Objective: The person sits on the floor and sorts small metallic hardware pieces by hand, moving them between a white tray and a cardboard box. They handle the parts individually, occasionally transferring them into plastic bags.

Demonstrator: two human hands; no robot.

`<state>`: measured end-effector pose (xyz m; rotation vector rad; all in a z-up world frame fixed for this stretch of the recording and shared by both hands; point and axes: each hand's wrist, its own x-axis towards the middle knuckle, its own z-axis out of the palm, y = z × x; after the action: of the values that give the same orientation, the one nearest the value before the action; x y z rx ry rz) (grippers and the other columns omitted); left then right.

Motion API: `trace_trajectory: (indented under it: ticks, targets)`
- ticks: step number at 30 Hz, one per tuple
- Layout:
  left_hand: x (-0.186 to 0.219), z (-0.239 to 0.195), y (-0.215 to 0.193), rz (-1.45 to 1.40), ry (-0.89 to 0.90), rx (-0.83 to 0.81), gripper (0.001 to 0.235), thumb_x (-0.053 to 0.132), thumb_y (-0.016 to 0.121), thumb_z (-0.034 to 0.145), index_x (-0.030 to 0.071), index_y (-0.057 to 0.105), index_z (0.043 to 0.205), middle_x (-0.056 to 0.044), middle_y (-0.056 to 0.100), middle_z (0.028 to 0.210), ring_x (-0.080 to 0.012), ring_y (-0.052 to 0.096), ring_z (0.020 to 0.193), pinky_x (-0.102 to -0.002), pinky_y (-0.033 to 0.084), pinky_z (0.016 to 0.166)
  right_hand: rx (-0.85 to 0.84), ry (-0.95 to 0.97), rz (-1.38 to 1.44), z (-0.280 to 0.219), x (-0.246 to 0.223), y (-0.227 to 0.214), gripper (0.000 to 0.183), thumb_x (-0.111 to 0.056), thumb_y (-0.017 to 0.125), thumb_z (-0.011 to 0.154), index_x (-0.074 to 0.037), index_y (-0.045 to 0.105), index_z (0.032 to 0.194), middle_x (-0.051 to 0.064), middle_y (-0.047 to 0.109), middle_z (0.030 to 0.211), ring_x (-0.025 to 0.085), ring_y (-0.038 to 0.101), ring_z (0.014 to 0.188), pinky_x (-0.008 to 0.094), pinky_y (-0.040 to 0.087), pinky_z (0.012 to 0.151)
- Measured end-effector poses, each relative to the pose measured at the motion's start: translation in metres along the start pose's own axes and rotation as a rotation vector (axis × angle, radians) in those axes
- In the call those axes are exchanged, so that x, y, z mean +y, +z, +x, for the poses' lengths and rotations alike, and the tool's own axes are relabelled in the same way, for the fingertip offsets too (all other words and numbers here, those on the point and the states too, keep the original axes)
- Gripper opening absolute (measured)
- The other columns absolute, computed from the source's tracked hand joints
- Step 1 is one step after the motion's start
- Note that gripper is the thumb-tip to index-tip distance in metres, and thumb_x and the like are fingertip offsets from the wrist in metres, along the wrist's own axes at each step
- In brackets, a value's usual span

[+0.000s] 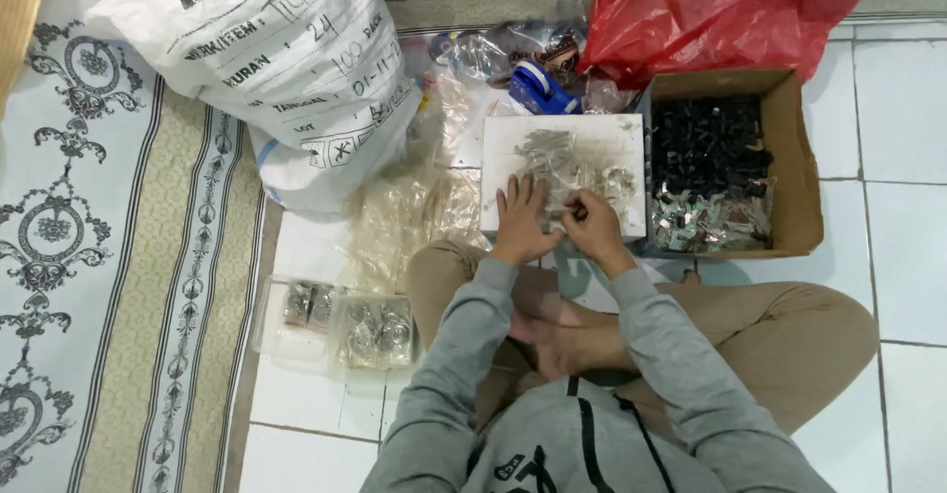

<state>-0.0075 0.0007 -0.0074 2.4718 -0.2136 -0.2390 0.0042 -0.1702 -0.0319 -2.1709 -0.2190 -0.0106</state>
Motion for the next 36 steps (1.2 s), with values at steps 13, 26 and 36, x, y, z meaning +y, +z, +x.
trace_trajectory:
  ticks: [13,26,36]
  targets:
    - [-0.049,0.008,0.079,-0.035,0.07,0.614,0.022,0.012,0.075,0.08,0.019,0.055,0.083,0.001,0.053,0.077,-0.0225,0.059,0.076,-0.04,0.047,0.089,0.054,0.125,-0.117,0.001,-0.003,0.017,0.007,-0.011,0.067,0.086,-0.011,0.06,0.088,0.01,0.06,0.074,0.035,0.064,0.076,0.045,0.05,0.07]
    - [-0.023,-0.006,0.05,-0.368,0.085,0.419,0.018,-0.004,0.065,0.089,0.007,0.055,0.099,-0.01,0.056,0.093,-0.0327,0.064,0.083,-0.042,0.054,0.076,0.078,0.21,-0.005,0.003,-0.016,0.01,0.019,0.0,0.061,0.09,-0.002,0.064,0.11,0.02,0.063,0.091,0.041,0.068,0.088,0.048,0.057,0.075]
    - [-0.013,-0.011,0.031,-0.071,0.109,0.218,0.029,-0.004,0.06,0.092,0.008,0.06,0.119,-0.011,0.059,0.091,-0.0305,0.064,0.081,-0.04,0.054,0.075,0.004,0.142,-0.319,-0.015,-0.02,0.0,0.019,-0.002,0.064,0.092,-0.004,0.064,0.11,0.022,0.072,0.095,0.041,0.073,0.089,0.051,0.058,0.073]
